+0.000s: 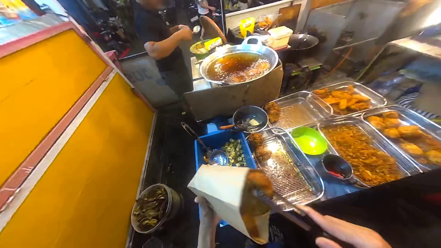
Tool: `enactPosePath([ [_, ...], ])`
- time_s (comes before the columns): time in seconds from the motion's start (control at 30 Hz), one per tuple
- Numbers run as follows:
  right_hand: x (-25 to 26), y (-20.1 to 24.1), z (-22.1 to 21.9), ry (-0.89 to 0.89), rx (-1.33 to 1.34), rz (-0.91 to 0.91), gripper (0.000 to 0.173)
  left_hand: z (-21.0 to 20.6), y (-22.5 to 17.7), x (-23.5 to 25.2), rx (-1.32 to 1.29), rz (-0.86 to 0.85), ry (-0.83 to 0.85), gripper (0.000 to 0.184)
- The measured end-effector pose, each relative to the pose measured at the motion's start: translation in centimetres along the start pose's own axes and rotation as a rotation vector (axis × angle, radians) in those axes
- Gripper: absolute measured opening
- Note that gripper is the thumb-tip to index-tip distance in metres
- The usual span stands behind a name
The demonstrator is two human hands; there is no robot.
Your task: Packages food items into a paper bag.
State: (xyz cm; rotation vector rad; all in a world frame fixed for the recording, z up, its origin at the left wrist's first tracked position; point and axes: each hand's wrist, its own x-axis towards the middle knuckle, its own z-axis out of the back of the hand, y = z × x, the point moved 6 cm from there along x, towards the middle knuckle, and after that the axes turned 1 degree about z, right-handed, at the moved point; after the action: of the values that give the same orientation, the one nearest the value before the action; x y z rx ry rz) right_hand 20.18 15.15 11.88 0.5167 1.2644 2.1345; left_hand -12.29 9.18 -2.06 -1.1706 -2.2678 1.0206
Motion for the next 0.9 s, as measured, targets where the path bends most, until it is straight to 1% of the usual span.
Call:
enactPosePath([
  [0.07, 0.8, 0.0, -1.9, 0.109, -0.001, -0.065, 0.044, -0.3, 0.5, -0.9, 0.060, -0.009, 0.196, 0.062],
  [0.13, 1.9, -0.9, -3.9, 0.195, 0.126, -0.174, 0.034, -1.1, 0.0, -2.5, 0.149, 0.015, 0.285, 0.065],
  [0.17, 2.6, -1.5, -4.9, 0.257, 0.161, -0.204, 0.035, -1.2, -0.2, -3.3, 0.173, 0.023, 0.316, 0.065],
  [0.2, 3.2, -1.7, -5.5, 0.331, 0.151, -0.213, 0.039, -1.1, 0.0, -3.7, 0.157, 0.038, 0.310, 0.064],
  [0.23, 3.8, -1.3, -5.4, 0.400, 0.080, -0.205, 0.043, -0.9, 0.4, -4.0, 0.102, 0.058, 0.258, 0.062],
  [0.3, 4.2, 0.5, -3.5, 0.504, -0.107, -0.153, 0.046, -0.7, 0.8, -4.4, -0.042, 0.090, 0.130, 0.052],
  [0.33, 4.0, 1.2, -1.7, 0.514, -0.156, -0.131, 0.046, -0.2, 0.9, -4.4, -0.119, 0.094, 0.091, 0.053],
  [0.37, 3.5, 1.5, 0.4, 0.469, -0.162, -0.116, 0.046, 0.5, 0.9, -4.5, -0.183, 0.105, 0.045, 0.060],
  [0.4, 3.1, 1.1, 2.4, 0.381, -0.163, -0.116, 0.045, 1.1, 0.3, -4.7, -0.237, 0.138, -0.076, 0.072],
  [0.43, 3.0, -0.1, 3.9, 0.272, -0.204, -0.135, 0.046, 0.8, -1.1, -5.2, -0.268, 0.193, -0.298, 0.086],
  [0.47, 3.4, -1.9, 4.6, 0.161, -0.301, -0.178, 0.050, 0.0, -2.8, -5.6, -0.268, 0.272, -0.640, 0.098],
  [0.5, 4.3, -4.2, 4.3, 0.075, -0.451, -0.241, 0.055, 0.3, -3.9, -5.9, -0.271, 0.280, -0.848, 0.104],
  [0.53, 5.5, -7.1, 3.2, 0.037, -0.590, -0.346, 0.059, 1.9, -3.9, -6.5, -0.286, 0.175, -0.793, 0.101],
  [0.57, 6.9, -10.2, 1.8, 0.036, -0.724, -0.475, 0.062, 4.6, -3.1, -7.0, -0.290, -0.032, -0.444, 0.094],
  [0.6, 8.4, -13.4, 0.2, 0.035, -0.839, -0.550, 0.063, 5.7, -2.7, -7.1, -0.259, -0.181, -0.209, 0.082],
  [0.63, 9.9, -16.4, -1.0, 0.031, -0.935, -0.575, 0.063, 3.9, -3.6, -7.8, -0.225, -0.108, -0.282, 0.065],
  [0.67, 11.4, -18.6, -1.9, 0.047, -1.007, -0.576, 0.064, 2.1, -4.6, -8.2, -0.240, -0.031, -0.257, 0.053],
  [0.7, 12.8, -19.9, -2.4, 0.071, -1.051, -0.561, 0.063, 0.5, -5.3, -8.2, -0.255, -0.019, -0.219, 0.045],
  [0.73, 14.0, -20.5, -2.7, 0.100, -1.078, -0.537, 0.061, -3.0, -6.7, -8.1, -0.153, 0.091, -0.682, 0.036],
  [0.77, 15.1, -20.5, -2.7, 0.144, -1.089, -0.525, 0.058, -5.8, -7.6, -8.3, -0.094, 0.133, -0.787, 0.030],
  [0.8, 16.1, -20.3, -2.7, 0.185, -1.106, -0.504, 0.056, -7.3, -7.9, -8.5, -0.058, 0.139, -0.766, 0.026],
  [0.83, 17.1, -20.2, -2.7, 0.224, -1.139, -0.467, 0.054, -7.9, -8.0, -8.8, -0.095, 0.119, -0.695, 0.024],
  [0.87, 18.0, -20.2, -2.8, 0.267, -1.173, -0.424, 0.052, -8.1, -7.9, -9.0, -0.133, 0.112, -0.654, 0.023],
  [0.9, 18.7, -20.1, -2.8, 0.310, -1.193, -0.393, 0.049, -8.1, -7.7, -9.0, -0.151, 0.127, -0.647, 0.022],
])
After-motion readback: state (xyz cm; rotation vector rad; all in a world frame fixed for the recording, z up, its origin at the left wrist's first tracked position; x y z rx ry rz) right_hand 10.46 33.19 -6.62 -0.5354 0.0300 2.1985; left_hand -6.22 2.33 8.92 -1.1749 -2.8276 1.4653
